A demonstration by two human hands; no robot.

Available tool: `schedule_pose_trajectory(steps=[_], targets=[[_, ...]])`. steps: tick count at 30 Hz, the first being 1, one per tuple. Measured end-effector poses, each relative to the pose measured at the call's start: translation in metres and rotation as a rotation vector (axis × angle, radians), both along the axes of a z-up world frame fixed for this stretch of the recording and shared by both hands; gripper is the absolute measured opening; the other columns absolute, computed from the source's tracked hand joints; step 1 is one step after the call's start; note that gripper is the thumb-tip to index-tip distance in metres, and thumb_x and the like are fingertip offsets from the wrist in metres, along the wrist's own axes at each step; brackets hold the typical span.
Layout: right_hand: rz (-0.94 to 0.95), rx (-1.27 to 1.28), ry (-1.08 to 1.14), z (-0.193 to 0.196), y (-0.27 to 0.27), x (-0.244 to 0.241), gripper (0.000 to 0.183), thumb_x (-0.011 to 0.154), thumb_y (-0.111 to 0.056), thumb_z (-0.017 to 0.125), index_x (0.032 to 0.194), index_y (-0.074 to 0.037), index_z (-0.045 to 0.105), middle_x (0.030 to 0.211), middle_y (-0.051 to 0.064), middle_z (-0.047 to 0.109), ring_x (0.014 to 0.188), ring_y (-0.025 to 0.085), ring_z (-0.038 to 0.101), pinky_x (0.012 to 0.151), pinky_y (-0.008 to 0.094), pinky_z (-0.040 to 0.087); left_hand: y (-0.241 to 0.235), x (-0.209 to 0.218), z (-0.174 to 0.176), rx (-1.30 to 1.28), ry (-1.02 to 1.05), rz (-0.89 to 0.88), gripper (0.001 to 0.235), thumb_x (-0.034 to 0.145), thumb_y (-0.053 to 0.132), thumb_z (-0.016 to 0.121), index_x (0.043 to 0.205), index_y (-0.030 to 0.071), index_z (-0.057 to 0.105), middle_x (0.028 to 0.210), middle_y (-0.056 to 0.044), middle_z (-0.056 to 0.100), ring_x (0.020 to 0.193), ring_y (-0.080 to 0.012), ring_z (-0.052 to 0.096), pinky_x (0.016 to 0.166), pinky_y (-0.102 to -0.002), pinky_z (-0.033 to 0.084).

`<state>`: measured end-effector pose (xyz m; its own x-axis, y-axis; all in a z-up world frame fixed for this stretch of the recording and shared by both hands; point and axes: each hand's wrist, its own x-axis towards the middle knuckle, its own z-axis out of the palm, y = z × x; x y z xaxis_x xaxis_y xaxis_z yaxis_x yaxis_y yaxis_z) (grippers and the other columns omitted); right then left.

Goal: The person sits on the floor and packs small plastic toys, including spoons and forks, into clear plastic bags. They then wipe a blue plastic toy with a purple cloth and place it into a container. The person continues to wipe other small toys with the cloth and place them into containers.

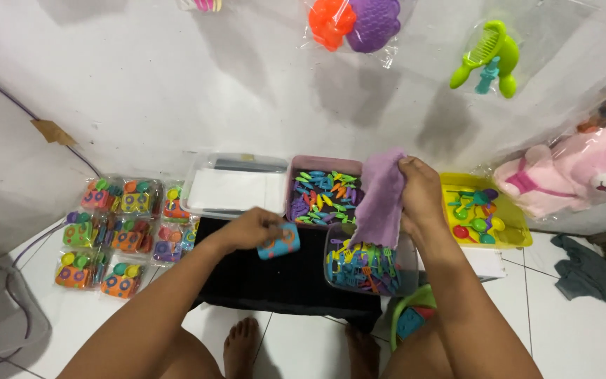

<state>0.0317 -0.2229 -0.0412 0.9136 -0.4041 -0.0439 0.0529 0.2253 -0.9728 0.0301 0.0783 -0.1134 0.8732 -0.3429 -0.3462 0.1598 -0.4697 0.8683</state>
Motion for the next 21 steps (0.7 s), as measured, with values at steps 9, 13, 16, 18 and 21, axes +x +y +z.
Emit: schedule_pose_trajectory(steps=[9,13,16,18,21], targets=[[0.006,0.241,-0.059,0.014,0.010,-0.008,0.022,0.093,-0.007,0.063,0.071,-0.010,0.064,0.064,0.008,0.056,0.055,0.022,0.060,0.060,0.032,0.049,-0.021,0.013,-0.127,0.518,-0.180,-0.515,0.032,0.086,0.030,0.069,0.114,0.017,0.078,0.107,-0.009,0.077,0.108,-0.0320,0.071,0.091,-0.041,0.056],[0.025,0.276,-0.058,0.010,0.013,-0.006,0.021,0.093,-0.007,0.064,0.072,-0.010,0.065,0.065,0.007,0.059,0.054,0.020,0.062,0.055,0.030,0.049,-0.034,0.010,-0.100,0.811,-0.360,-0.612,0.043,0.087,0.045,0.064,0.116,0.015,0.075,0.116,-0.013,0.069,0.112,-0.0356,0.065,0.098,-0.054,0.049],[0.087,0.260,-0.026,0.039,0.031,-0.021,0.026,0.094,-0.012,0.065,0.069,-0.016,0.058,0.053,0.001,0.048,0.041,0.015,0.049,0.043,0.023,0.038,-0.036,0.019,-0.096,0.790,-0.388,-0.547,0.031,0.083,0.034,0.068,0.102,0.012,0.078,0.098,-0.013,0.074,0.098,-0.0362,0.072,0.084,-0.052,0.057],[0.150,0.311,-0.009,-0.001,0.013,0.002,0.008,0.095,-0.012,0.064,0.088,-0.014,0.061,0.073,0.005,0.059,0.060,0.020,0.061,0.061,0.032,0.049,-0.044,0.009,-0.041,0.590,-0.357,-0.405,0.030,0.089,0.030,0.061,0.102,0.008,0.076,0.098,-0.018,0.074,0.099,-0.0406,0.071,0.084,-0.053,0.056],[0.255,0.401,0.014,-0.012,0.019,0.002,0.019,0.096,-0.012,0.063,0.115,-0.012,0.065,0.104,0.009,0.070,0.092,0.026,0.071,0.088,0.044,0.057,-0.054,0.001,-0.002,0.182,-0.253,-0.128,0.033,0.096,0.027,0.053,0.108,0.006,0.075,0.105,-0.020,0.075,0.108,-0.0414,0.068,0.091,-0.051,0.053]])
